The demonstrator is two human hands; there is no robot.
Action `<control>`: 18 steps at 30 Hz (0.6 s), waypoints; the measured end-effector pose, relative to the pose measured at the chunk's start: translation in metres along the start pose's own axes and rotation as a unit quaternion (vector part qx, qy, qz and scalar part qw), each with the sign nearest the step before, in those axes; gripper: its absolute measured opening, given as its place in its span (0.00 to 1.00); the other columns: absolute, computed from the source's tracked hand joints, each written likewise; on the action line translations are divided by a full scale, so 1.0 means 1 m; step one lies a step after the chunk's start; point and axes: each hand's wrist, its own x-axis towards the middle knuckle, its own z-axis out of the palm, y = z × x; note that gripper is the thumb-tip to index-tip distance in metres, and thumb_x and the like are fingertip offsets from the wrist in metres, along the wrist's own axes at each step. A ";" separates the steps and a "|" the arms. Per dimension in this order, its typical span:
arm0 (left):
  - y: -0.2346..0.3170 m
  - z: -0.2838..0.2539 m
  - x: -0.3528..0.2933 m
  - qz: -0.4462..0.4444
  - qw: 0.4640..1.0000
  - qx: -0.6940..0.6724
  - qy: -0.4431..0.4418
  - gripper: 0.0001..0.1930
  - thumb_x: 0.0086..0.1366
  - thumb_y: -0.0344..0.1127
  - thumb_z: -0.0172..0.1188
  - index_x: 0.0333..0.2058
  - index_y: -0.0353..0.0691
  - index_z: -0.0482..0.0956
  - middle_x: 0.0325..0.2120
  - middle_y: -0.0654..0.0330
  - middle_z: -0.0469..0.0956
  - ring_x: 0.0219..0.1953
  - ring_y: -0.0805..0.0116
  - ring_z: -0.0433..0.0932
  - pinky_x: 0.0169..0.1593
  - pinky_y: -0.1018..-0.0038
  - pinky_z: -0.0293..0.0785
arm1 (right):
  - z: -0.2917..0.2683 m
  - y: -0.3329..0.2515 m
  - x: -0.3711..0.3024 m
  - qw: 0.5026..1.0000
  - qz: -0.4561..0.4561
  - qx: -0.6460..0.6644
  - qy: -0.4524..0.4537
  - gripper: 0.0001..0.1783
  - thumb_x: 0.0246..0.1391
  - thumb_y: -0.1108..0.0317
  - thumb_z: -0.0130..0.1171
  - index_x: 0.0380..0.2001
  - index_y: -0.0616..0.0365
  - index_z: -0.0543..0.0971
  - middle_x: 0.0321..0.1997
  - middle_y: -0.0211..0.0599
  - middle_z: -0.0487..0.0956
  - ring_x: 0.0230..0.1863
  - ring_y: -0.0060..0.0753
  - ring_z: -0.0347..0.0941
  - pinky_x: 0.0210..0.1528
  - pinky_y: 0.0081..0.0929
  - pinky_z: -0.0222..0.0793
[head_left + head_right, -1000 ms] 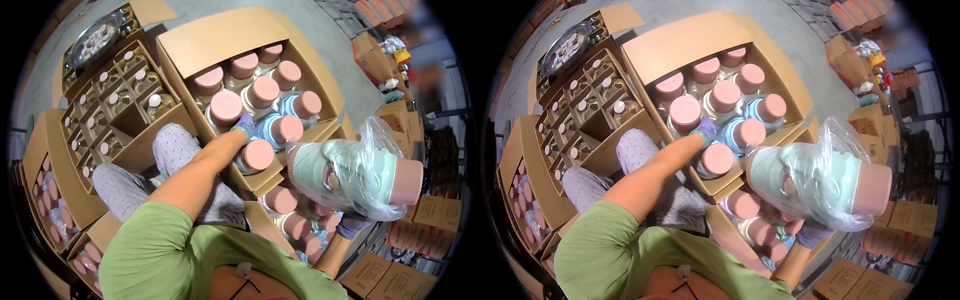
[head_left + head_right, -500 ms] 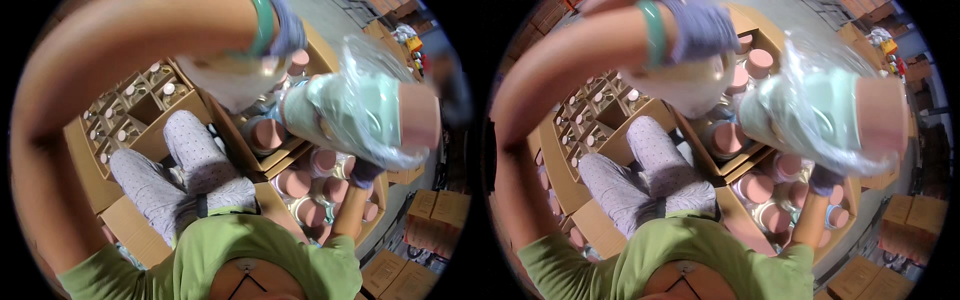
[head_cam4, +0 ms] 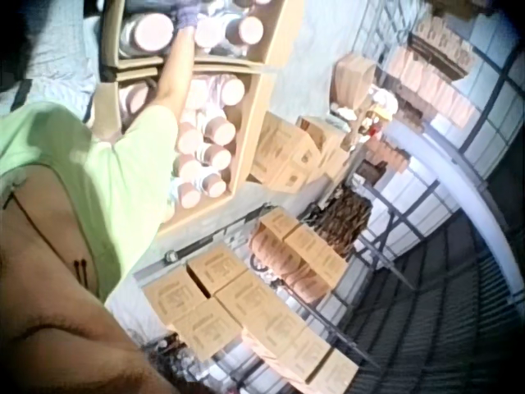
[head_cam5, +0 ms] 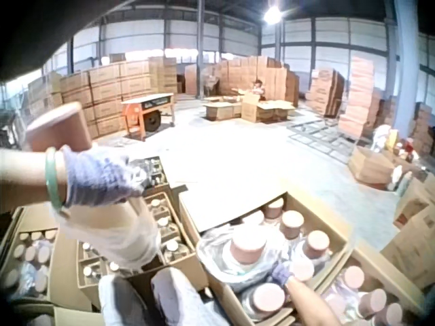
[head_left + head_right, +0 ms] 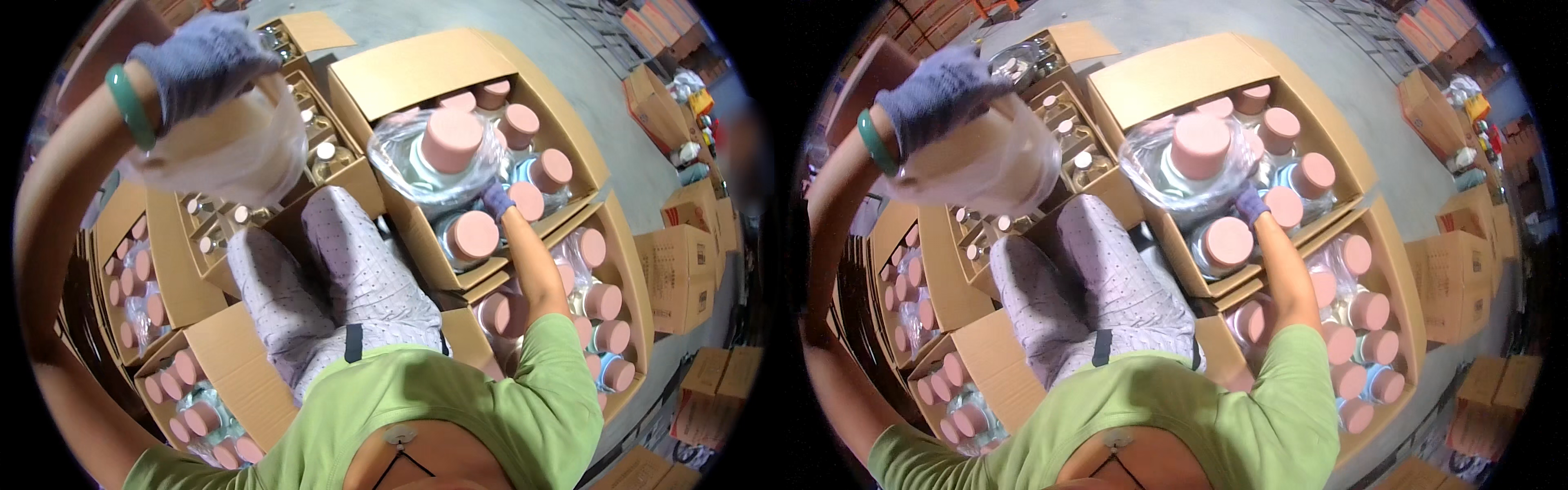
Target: The person assembles cylindrical containers by inserting a metal bowl into the base, screwing on a pink lid, and placing a black rubber seal inside. They then insert a clear plastic bag into the container and place the assembled unit into a cardboard box. This process is repeated for multiple containers.
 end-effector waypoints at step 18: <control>0.157 -0.007 -0.116 -0.036 0.988 -0.107 0.108 0.14 0.55 0.38 0.58 0.38 0.39 0.81 0.40 0.58 0.76 0.41 0.63 0.73 0.45 0.69 0.71 | 0.250 -0.202 -0.234 0.805 -0.573 0.122 -0.095 0.42 0.45 0.65 0.72 0.62 0.64 0.63 0.56 0.49 0.73 0.57 0.43 0.70 0.61 0.37 0.65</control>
